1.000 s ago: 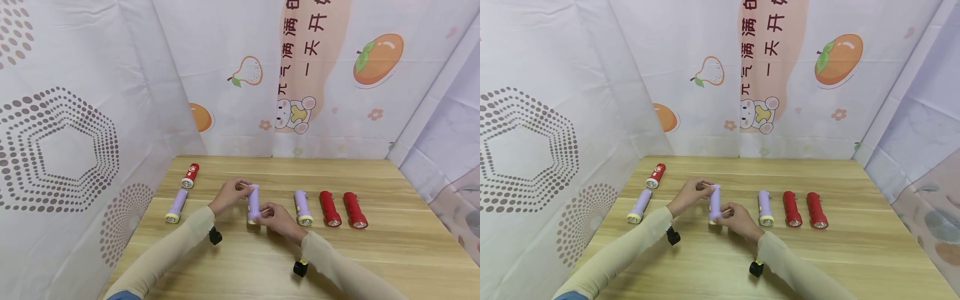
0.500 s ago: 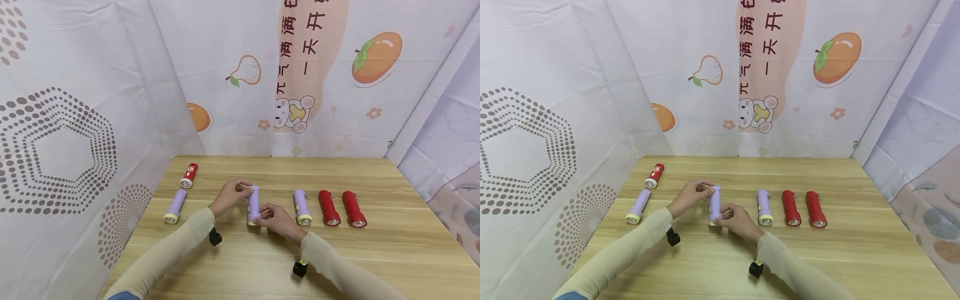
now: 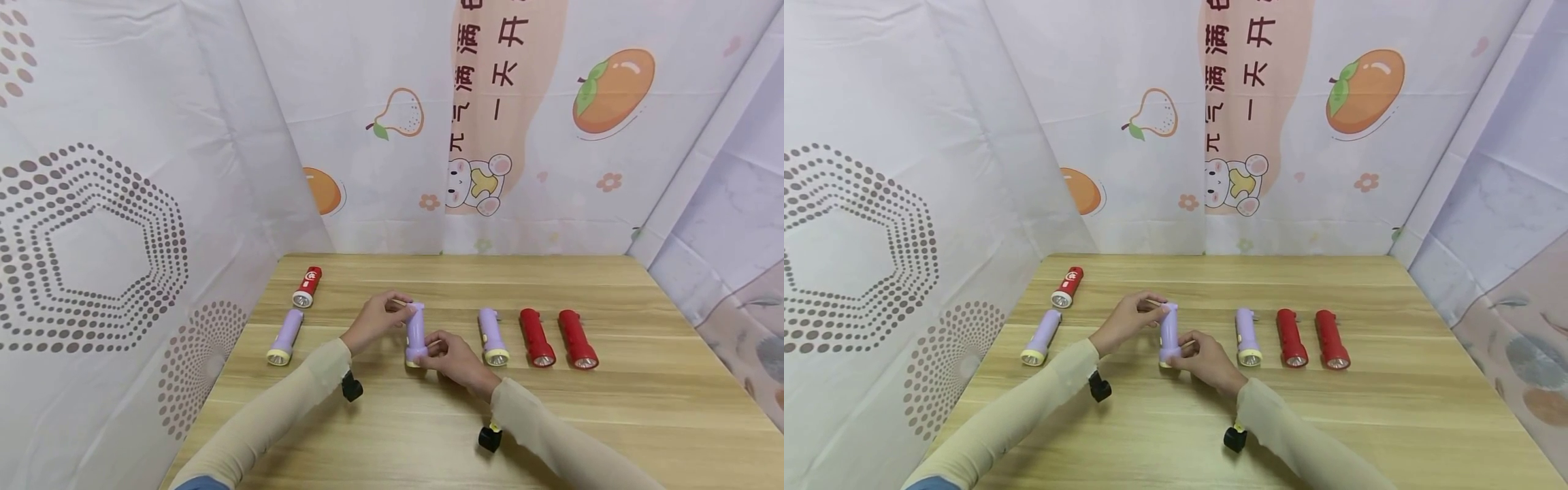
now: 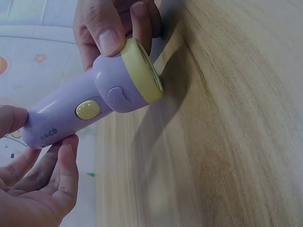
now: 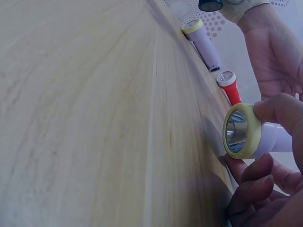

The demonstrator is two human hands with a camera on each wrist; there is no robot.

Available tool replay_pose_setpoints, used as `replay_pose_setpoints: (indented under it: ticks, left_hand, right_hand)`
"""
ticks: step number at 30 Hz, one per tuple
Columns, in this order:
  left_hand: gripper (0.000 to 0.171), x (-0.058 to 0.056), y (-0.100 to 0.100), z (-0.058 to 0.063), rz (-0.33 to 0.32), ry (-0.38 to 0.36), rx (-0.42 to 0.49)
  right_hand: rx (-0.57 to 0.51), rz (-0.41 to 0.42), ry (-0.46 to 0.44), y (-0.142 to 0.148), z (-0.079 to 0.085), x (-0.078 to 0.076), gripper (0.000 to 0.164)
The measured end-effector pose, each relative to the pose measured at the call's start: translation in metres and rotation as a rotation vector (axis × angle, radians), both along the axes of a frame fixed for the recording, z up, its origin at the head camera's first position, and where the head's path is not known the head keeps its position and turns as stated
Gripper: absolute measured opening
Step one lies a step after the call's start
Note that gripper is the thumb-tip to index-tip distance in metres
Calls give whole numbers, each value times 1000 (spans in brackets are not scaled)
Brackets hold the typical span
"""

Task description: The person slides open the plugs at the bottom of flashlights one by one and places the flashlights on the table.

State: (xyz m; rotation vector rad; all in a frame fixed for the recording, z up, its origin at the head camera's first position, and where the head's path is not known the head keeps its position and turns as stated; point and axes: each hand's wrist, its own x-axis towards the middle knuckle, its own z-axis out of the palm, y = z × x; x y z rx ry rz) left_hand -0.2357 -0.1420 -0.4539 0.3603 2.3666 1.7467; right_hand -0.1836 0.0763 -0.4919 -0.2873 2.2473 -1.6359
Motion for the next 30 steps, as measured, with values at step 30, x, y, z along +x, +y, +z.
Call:
replay_pose_setpoints:
  ticks: [30]
  left_hand:
    - [34, 12, -6, 0, -142, 128, -45]
  right_hand:
    - [45, -3, 71, 0, -3, 0, 47]
